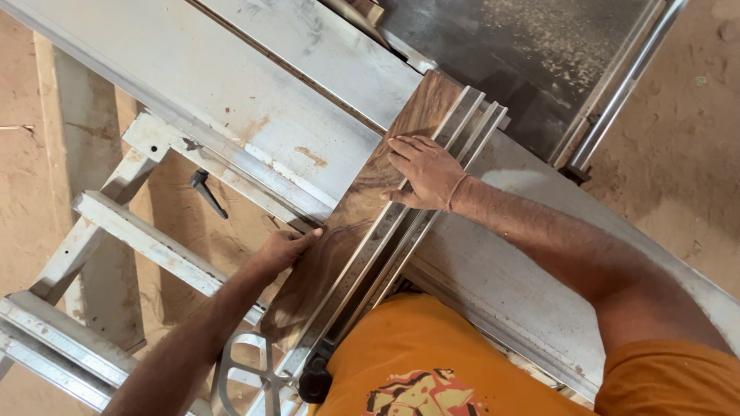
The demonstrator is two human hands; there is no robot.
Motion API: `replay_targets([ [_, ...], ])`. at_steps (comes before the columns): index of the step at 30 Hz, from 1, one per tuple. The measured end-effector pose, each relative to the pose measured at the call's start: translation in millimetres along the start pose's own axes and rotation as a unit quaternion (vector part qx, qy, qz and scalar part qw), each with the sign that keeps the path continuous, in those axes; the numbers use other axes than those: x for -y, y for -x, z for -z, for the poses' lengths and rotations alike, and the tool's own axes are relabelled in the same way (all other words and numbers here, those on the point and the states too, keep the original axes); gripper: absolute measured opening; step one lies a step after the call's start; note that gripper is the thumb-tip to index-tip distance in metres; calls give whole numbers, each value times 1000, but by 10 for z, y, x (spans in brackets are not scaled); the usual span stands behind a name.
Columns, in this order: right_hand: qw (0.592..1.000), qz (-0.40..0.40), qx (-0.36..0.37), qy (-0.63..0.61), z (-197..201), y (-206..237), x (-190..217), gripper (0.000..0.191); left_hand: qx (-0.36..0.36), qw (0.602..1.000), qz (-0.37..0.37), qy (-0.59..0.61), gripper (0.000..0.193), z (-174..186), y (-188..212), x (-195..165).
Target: The person places wooden boards on the sliding table of a table saw, aligns each board against the fence, and pushes the sled through the blade to crosscut the boards. They repeat the cutting cycle on several boards, setting cut pieces aside and adjusting the boards between cuts.
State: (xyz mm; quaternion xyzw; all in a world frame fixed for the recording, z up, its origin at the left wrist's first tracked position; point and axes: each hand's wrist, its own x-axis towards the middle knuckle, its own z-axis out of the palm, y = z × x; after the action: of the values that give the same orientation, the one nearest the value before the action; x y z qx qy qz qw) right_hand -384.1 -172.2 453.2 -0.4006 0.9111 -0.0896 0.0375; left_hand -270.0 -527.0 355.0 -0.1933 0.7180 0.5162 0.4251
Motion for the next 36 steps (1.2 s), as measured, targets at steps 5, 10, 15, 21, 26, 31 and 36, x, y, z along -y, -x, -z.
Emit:
replay_targets([
  [5, 1000, 4, -1, 5, 23, 0, 14, 86, 15, 1000, 0, -6, 71, 31, -2, -11],
  [10, 1000, 0, 4, -15, 24, -3, -4, 84, 22, 1000, 11, 3, 71, 22, 13, -59],
  [15, 1000, 4, 11, -27, -4, -10, -14, 79, 23, 999, 44, -1, 76, 12, 28, -72],
  [21, 999, 0, 32, -12, 23, -2, -18, 74, 29, 998, 48, -1, 76, 29, -2, -69],
  [26, 999, -2, 37, -16, 31, -9, -27, 72, 21, 999, 43, -24, 78, 27, -6, -43],
  [31, 999, 9, 28, -16, -7, 4, -35, 71, 41, 998, 47, 9, 72, 33, -26, -28],
  [36, 1000, 17, 8, -17, -36, 20, -35, 75, 49, 998, 34, -3, 77, 38, -22, -13],
])
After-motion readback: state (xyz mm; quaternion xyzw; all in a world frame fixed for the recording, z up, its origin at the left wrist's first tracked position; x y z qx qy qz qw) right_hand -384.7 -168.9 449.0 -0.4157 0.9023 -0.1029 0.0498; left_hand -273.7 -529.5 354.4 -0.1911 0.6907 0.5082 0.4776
